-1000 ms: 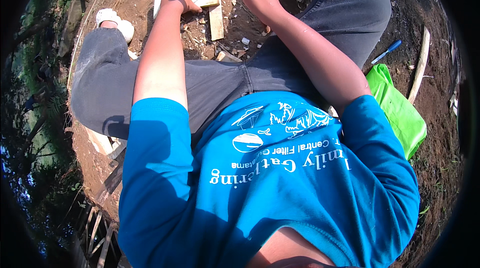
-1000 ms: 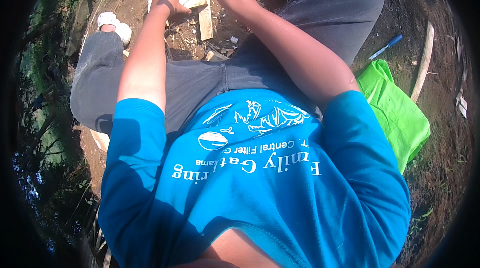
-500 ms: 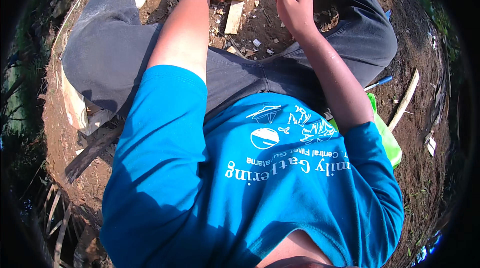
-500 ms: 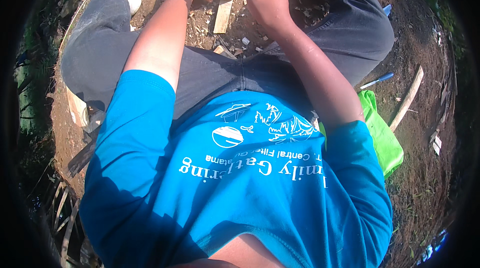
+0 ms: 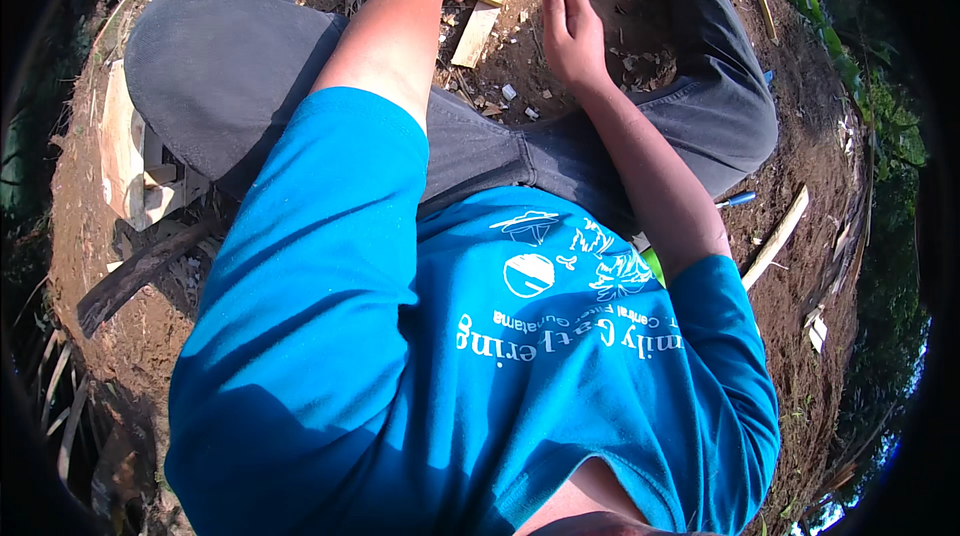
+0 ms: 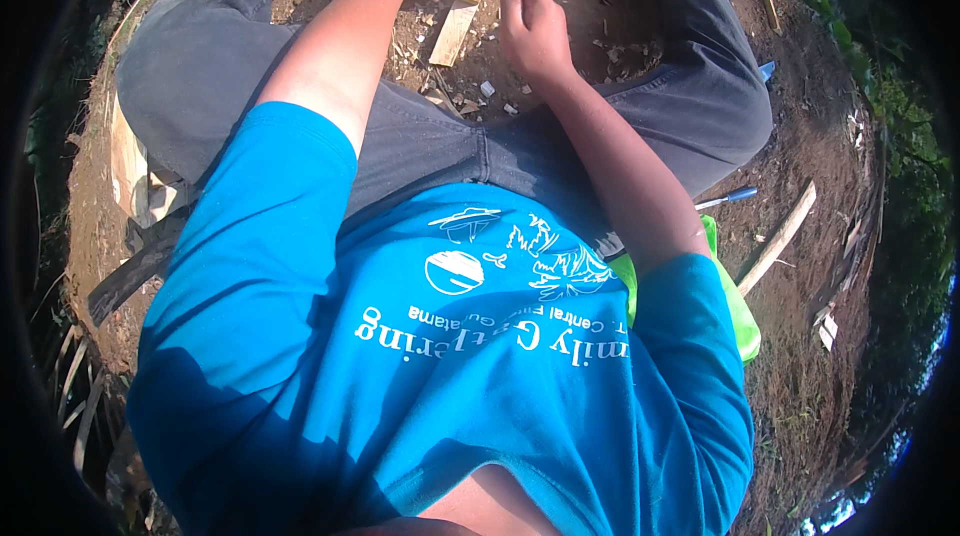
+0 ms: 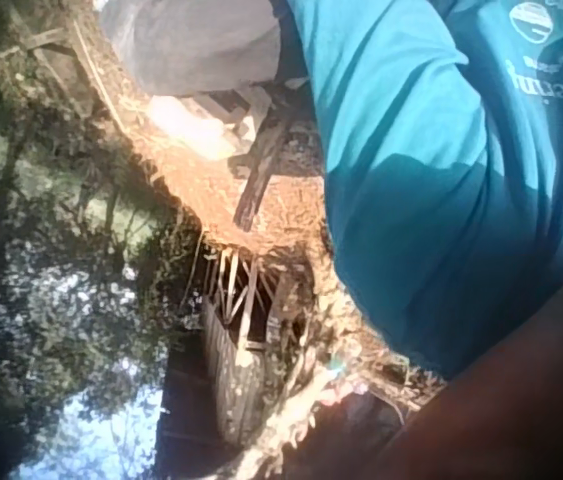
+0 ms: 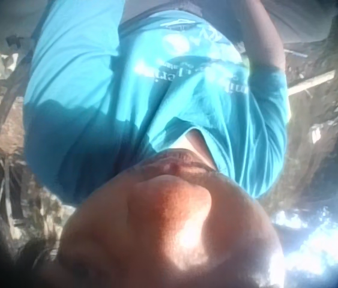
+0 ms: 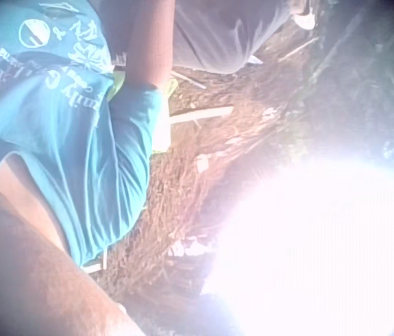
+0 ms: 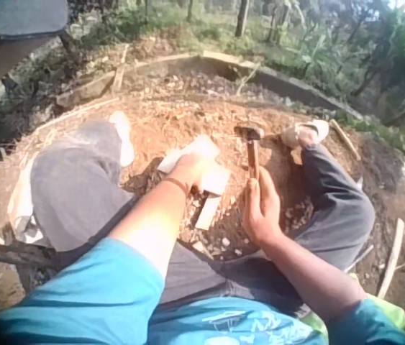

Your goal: The person aligns and hammers wooden boards together while sitting on the ground.

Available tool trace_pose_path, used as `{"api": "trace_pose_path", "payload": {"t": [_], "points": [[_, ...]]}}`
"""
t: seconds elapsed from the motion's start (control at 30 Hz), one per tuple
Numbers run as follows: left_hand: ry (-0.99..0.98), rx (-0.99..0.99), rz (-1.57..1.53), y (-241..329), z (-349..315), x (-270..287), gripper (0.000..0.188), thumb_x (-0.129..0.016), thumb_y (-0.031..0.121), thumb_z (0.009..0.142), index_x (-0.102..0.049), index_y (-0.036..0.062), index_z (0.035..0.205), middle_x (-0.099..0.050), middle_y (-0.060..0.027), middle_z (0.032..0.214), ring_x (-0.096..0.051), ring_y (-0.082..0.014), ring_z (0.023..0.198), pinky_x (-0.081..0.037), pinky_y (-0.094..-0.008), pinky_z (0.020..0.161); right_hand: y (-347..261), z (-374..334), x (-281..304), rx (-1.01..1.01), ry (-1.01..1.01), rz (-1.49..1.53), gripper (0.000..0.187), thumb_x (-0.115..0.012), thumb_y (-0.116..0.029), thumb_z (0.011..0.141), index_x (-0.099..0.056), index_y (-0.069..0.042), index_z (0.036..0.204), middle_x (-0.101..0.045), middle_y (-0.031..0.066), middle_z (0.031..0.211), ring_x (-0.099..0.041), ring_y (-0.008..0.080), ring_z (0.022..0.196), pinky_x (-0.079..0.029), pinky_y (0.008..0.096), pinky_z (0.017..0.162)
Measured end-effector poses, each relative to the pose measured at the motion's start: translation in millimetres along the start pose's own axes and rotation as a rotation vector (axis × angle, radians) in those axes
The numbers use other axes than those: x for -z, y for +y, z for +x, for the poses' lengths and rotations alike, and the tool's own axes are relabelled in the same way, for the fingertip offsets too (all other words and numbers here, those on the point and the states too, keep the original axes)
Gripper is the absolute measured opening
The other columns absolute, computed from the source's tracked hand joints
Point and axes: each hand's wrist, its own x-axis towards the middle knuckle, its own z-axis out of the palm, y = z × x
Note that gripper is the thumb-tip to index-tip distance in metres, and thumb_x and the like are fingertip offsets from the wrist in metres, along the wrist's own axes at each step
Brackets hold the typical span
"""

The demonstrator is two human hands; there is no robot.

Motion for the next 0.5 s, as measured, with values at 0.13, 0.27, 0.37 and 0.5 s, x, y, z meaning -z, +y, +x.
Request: {"api": "trace_pose_path", "payload": {"t": [0.13,0.27,0.37,0.5], "points": [[0.077,-0.036,0.026,-3.1,16.7,-16.3,0.038,-0.091,0.021,0.068,-0.078,0.0078,0.100,-0.076,-0.0193,0.086,-0.074,-0.0369,0.082,-0.060,-0.0433,0.076,28.9,4.4,-4.0,-0.118,-0.024,0.027,0.039,-0.044,-0.035,0.113,-0.064,-0.004,0.129,-0.048,-0.0035,0.069,-0.043,0.0042,0.059,-0.036,0.0229,0.054],[-0.114,0.047,0.029,-7.1,-5.5,-9.6,0.047,-0.097,0.023,0.057,-0.078,0.0071,0.097,-0.076,-0.0191,0.084,-0.074,-0.0366,0.081,-0.060,-0.0439,0.074,-66.9,17.0,27.1,0.248,0.109,0.464,0.038,-0.037,-0.034,0.115,-0.056,-0.004,0.128,-0.044,-0.0046,0.064,-0.036,0.0029,0.048,-0.030,0.0225,0.043],[-0.026,0.005,-0.005,8.2,18.4,0.6,0.045,-0.096,0.023,0.058,-0.078,0.0069,0.096,-0.076,-0.0191,0.086,-0.074,-0.0367,0.082,-0.060,-0.0439,0.075,46.9,9.8,2.4,0.035,0.012,-0.111,0.039,-0.039,-0.036,0.114,-0.064,-0.006,0.121,-0.054,-0.0015,0.068,-0.048,0.0075,0.055,-0.041,0.0257,0.052],[0.018,0.036,-0.038,-8.2,13.9,-19.4,0.043,-0.093,0.023,0.062,-0.078,0.0069,0.098,-0.075,-0.0193,0.089,-0.073,-0.0368,0.085,-0.059,-0.0440,0.077,12.7,9.3,-6.8,-0.109,0.055,-0.089,0.039,-0.044,-0.036,0.112,-0.070,-0.007,0.114,-0.056,-0.0011,0.072,-0.051,0.0088,0.061,-0.044,0.0263,0.058]]}}
